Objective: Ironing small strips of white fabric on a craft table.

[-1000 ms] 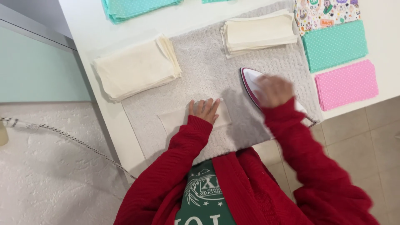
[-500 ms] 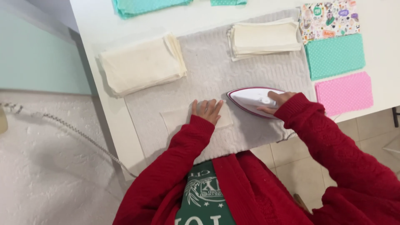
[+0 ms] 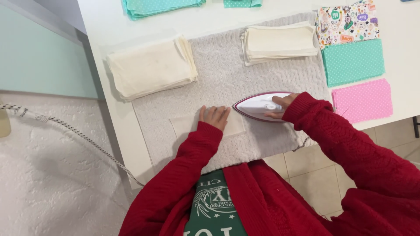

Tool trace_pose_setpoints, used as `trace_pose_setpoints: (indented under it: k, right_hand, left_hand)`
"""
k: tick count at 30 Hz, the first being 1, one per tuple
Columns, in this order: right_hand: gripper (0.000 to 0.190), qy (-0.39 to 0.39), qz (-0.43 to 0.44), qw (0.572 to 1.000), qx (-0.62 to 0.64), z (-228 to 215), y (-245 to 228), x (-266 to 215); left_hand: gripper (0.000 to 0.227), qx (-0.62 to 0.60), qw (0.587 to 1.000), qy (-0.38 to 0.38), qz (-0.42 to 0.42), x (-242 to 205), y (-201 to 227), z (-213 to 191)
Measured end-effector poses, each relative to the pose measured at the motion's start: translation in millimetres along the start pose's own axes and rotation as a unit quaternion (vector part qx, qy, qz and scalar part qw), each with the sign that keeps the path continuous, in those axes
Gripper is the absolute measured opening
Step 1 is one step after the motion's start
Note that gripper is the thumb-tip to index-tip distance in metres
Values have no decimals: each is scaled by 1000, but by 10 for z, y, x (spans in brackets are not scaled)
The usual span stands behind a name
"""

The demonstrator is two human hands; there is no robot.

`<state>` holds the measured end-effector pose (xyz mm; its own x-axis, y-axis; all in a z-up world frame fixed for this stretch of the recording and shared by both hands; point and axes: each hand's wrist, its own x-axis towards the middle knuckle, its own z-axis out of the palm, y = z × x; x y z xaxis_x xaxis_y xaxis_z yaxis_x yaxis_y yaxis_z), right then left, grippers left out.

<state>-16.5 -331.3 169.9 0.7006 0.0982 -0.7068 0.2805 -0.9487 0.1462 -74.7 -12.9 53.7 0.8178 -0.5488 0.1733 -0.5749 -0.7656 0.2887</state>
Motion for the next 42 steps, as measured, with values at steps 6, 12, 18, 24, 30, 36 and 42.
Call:
trace_pose_setpoints:
  k: [6, 12, 18, 24, 30, 36, 42]
  right_hand:
    - [61, 32, -73, 996, -30, -73, 29, 156]
    - [58, 61, -116, 991, -22, -247, -79, 167]
    - [53, 145, -193, 970, -16, -185, -109, 304]
    - [52, 131, -229, 965, 9, -282, -217, 374]
    - [53, 126, -238, 963, -10, -295, -359, 429]
    - [50, 114, -245, 963, -2, -335, -508, 423]
    - [53, 195, -269, 943, 7, -282, -614, 450]
  left_hand:
    - [27, -37, 990, 138, 0, 17, -236, 51]
    - [11, -61, 977, 204, 17, -18, -365, 272]
    - [6, -30, 974, 222, 17, -108, -465, 250]
    - [5, -36, 975, 218, 7, -207, -551, 229]
    - [4, -40, 969, 244, -7, -356, -643, 82]
    - [4, -32, 967, 252, -9, -487, -802, 28]
    - [5, -23, 957, 290, -6, -678, -1013, 47]
